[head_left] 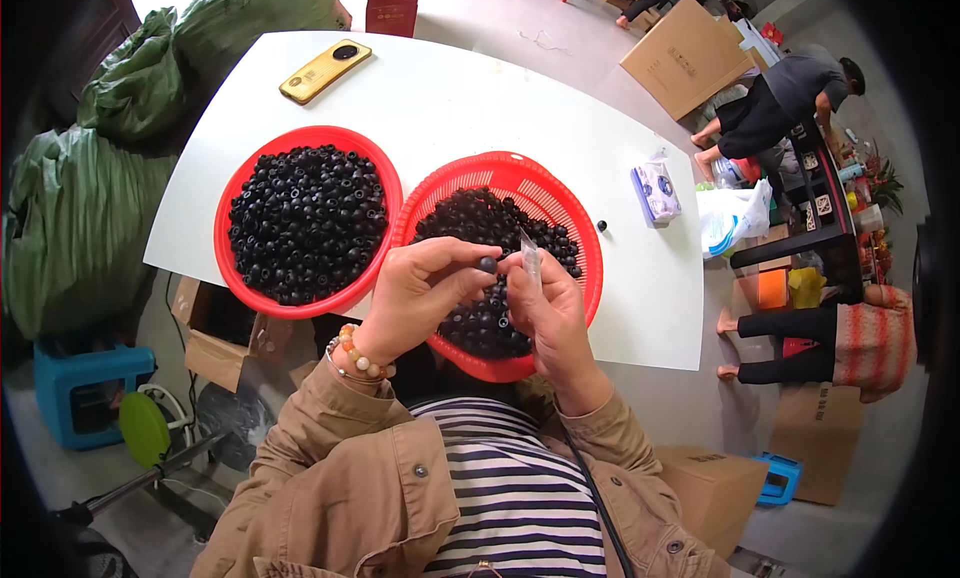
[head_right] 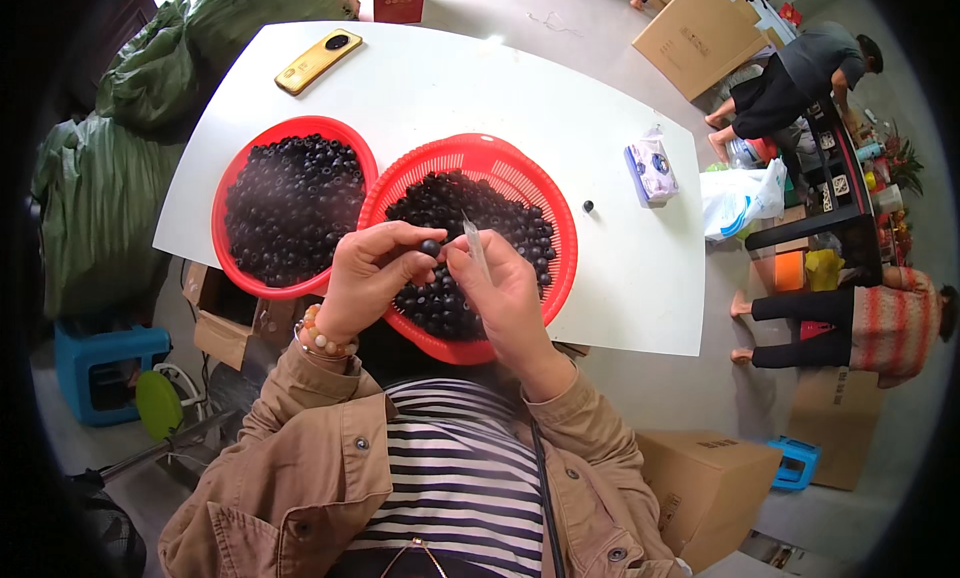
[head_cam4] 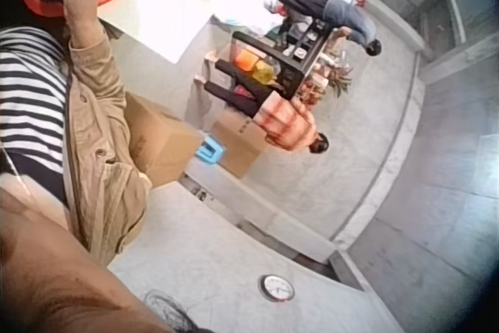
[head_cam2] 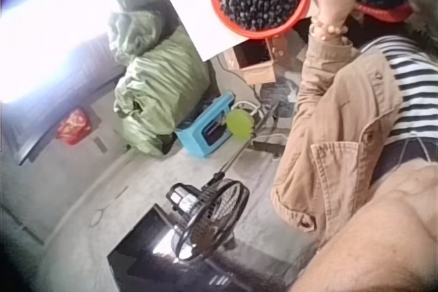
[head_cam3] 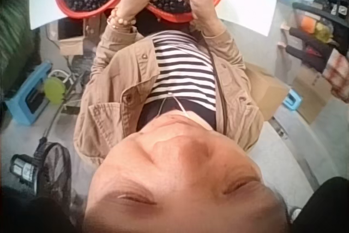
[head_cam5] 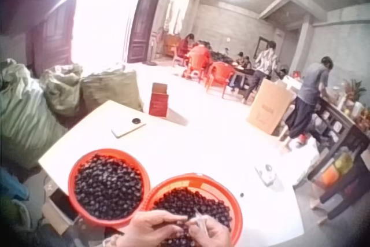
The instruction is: The person sorts through berries by moving them from one red plastic basket to another, using a needle tool to inspect or clean each berry.
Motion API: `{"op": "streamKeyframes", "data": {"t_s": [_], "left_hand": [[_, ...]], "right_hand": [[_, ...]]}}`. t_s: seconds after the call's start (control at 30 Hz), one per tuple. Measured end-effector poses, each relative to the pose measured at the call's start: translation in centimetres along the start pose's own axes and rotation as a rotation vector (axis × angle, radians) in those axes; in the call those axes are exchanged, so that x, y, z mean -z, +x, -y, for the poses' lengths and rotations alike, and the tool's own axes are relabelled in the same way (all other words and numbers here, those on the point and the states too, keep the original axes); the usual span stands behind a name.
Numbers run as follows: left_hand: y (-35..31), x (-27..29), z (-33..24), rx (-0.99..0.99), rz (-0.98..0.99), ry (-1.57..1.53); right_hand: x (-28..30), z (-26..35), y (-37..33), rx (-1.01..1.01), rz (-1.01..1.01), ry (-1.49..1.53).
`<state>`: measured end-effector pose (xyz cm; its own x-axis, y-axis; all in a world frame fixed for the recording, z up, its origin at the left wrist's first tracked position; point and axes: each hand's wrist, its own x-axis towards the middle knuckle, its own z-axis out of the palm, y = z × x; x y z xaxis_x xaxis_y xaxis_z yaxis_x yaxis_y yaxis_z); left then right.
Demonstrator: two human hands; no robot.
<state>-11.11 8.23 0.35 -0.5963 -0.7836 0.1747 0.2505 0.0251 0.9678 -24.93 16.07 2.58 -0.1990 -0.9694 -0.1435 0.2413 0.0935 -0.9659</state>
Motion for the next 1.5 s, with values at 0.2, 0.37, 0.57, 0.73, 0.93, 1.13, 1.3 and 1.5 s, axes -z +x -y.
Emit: {"op": "streamKeyframes", "data": {"t_s": [0.2,0.37,0.57,0.73,0.93,1.13,1.3,1.5], "left_hand": [[-0.6,-0.4,-0.7,0.09,0.038,-0.162],[-0.6,-0.3,-1.0,0.053,0.082,-0.16],[-0.7,-0.6,-1.0,0.131,0.076,-0.21],[-1.1,-0.4,-0.6,0.175,0.051,-0.317],[-1.0,-0.2,-0.4,0.175,0.056,-0.332],[-1.1,-0.3,-0.4,0.136,0.044,-0.339],[-1.1,-0.4,-0.6,0.098,0.043,-0.246],[-1.2,-1.0,-0.8,0.0,-0.002,-0.178]], "right_hand": [[1.4,0.6,-1.0,0.068,0.139,-0.031],[1.6,0.6,-1.6,0.221,0.204,-0.318],[1.5,1.4,-1.9,0.185,0.237,-0.335],[1.5,1.2,-2.1,0.179,0.248,-0.309],[1.5,1.6,-1.9,0.139,0.289,-0.183],[1.6,1.3,-2.0,0.072,0.317,-0.062],[1.5,0.4,-2.1,0.015,0.274,0.093],[0.7,0.4,-2.1,0.081,0.242,0.11]]}}
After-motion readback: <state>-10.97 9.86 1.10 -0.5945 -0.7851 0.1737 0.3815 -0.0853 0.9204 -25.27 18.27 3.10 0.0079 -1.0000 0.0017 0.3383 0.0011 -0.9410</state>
